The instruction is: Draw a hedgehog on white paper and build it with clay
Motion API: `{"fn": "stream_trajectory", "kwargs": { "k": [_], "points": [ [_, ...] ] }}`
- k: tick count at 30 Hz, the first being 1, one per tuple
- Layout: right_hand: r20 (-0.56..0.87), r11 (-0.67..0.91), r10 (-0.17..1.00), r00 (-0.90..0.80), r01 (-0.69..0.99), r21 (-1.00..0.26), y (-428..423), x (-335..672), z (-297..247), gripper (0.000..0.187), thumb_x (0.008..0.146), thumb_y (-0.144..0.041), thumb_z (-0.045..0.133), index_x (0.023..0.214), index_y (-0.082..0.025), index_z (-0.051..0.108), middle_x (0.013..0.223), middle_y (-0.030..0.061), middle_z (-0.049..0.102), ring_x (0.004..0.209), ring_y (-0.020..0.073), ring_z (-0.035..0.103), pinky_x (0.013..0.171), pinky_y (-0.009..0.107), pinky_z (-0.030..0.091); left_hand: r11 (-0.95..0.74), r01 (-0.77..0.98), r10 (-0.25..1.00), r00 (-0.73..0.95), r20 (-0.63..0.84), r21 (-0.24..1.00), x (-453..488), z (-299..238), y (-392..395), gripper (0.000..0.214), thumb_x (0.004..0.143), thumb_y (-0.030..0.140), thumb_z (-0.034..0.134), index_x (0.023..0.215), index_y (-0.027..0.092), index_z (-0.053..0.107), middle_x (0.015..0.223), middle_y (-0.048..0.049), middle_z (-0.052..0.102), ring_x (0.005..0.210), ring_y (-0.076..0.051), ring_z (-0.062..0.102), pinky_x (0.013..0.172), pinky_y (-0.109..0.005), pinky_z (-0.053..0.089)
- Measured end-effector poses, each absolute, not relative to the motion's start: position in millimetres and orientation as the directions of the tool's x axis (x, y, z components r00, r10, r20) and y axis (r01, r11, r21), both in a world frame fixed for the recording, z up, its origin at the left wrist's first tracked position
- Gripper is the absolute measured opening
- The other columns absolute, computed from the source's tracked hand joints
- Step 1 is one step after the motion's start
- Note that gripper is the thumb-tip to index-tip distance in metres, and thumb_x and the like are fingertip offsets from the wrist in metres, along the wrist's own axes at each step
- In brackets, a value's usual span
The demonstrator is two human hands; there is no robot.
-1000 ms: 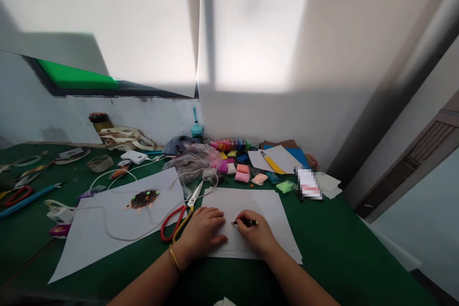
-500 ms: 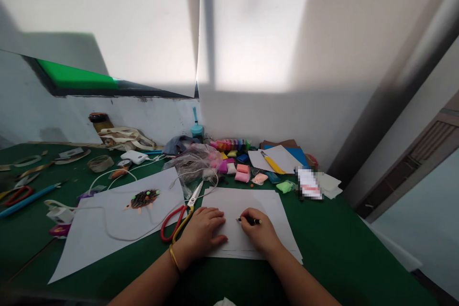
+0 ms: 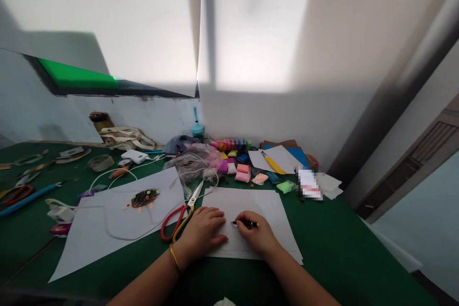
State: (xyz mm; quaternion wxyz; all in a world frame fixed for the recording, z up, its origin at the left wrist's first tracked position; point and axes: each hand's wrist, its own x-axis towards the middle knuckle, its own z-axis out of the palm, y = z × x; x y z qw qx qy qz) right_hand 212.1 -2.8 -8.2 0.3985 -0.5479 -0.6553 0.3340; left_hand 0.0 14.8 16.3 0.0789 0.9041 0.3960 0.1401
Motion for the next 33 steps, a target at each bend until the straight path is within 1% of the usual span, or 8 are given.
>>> {"fn": "stream_trajectory", "kwargs": {
  "k": [5, 10, 21, 27, 33],
  "points": [
    [0.141, 0.164, 0.986, -0.084, 0.463, -0.871, -2.8, 211.8, -7.2, 0.016, 0.078, -0.032, 0.056, 0.078, -0.023, 0.069, 0.084, 0.0022, 0.071, 0.082, 0.0203, 0.064, 0.077, 0.030, 0.048, -0.678, 0.688, 0.734, 0.651, 0.192, 0.259, -0.7, 17.1, 14.8, 0.039, 0.076, 0.046, 0.071, 0.110, 0.028, 0.064, 0.122, -0.0026, 0.062, 0.118, -0.025, 0.050, 0.104, -0.042, 0.028],
    [0.140, 0.161, 0.987, -0.079, 0.473, -0.866, -3.8, 211.2, -7.6, 0.017, 0.079, -0.032, 0.055, 0.077, -0.023, 0.069, 0.081, 0.0018, 0.071, 0.078, 0.0196, 0.063, 0.074, 0.029, 0.048, -0.681, 0.681, 0.731, 0.648, 0.214, 0.267, -0.5, 15.6, 15.2, 0.037, 0.075, 0.046, 0.072, 0.107, 0.027, 0.065, 0.121, -0.0030, 0.063, 0.116, -0.026, 0.051, 0.103, -0.044, 0.029],
    [0.131, 0.115, 0.991, 0.002, 0.462, -0.879, -1.5, 214.6, -10.5, 0.017, 0.077, -0.033, 0.056, 0.073, -0.021, 0.067, 0.079, 0.0028, 0.070, 0.078, 0.0207, 0.063, 0.073, 0.030, 0.047, -0.688, 0.678, 0.725, 0.658, 0.203, 0.260, -1.1, 14.8, 15.8, 0.037, 0.076, 0.047, 0.071, 0.107, 0.027, 0.065, 0.121, -0.0024, 0.062, 0.116, -0.025, 0.051, 0.103, -0.043, 0.029],
    [0.128, 0.081, 0.989, 0.068, 0.471, -0.878, 0.0, 218.3, -10.7, 0.020, 0.077, -0.035, 0.054, 0.074, -0.021, 0.067, 0.079, 0.0033, 0.070, 0.077, 0.0214, 0.062, 0.071, 0.031, 0.046, -0.687, 0.676, 0.726, 0.653, 0.216, 0.267, -1.4, 12.6, 16.8, 0.037, 0.076, 0.047, 0.071, 0.106, 0.027, 0.065, 0.121, -0.0025, 0.062, 0.116, -0.026, 0.051, 0.103, -0.043, 0.028],
    [0.130, 0.074, 0.988, 0.087, 0.471, -0.879, 1.8, 219.2, -10.4, 0.020, 0.077, -0.035, 0.054, 0.074, -0.021, 0.067, 0.079, 0.0035, 0.070, 0.080, 0.0226, 0.062, 0.074, 0.032, 0.045, -0.685, 0.680, 0.728, 0.653, 0.210, 0.260, -0.9, 14.9, 15.5, 0.037, 0.076, 0.047, 0.071, 0.107, 0.028, 0.064, 0.121, -0.0015, 0.062, 0.115, -0.025, 0.051, 0.103, -0.044, 0.028]
  ]
}}
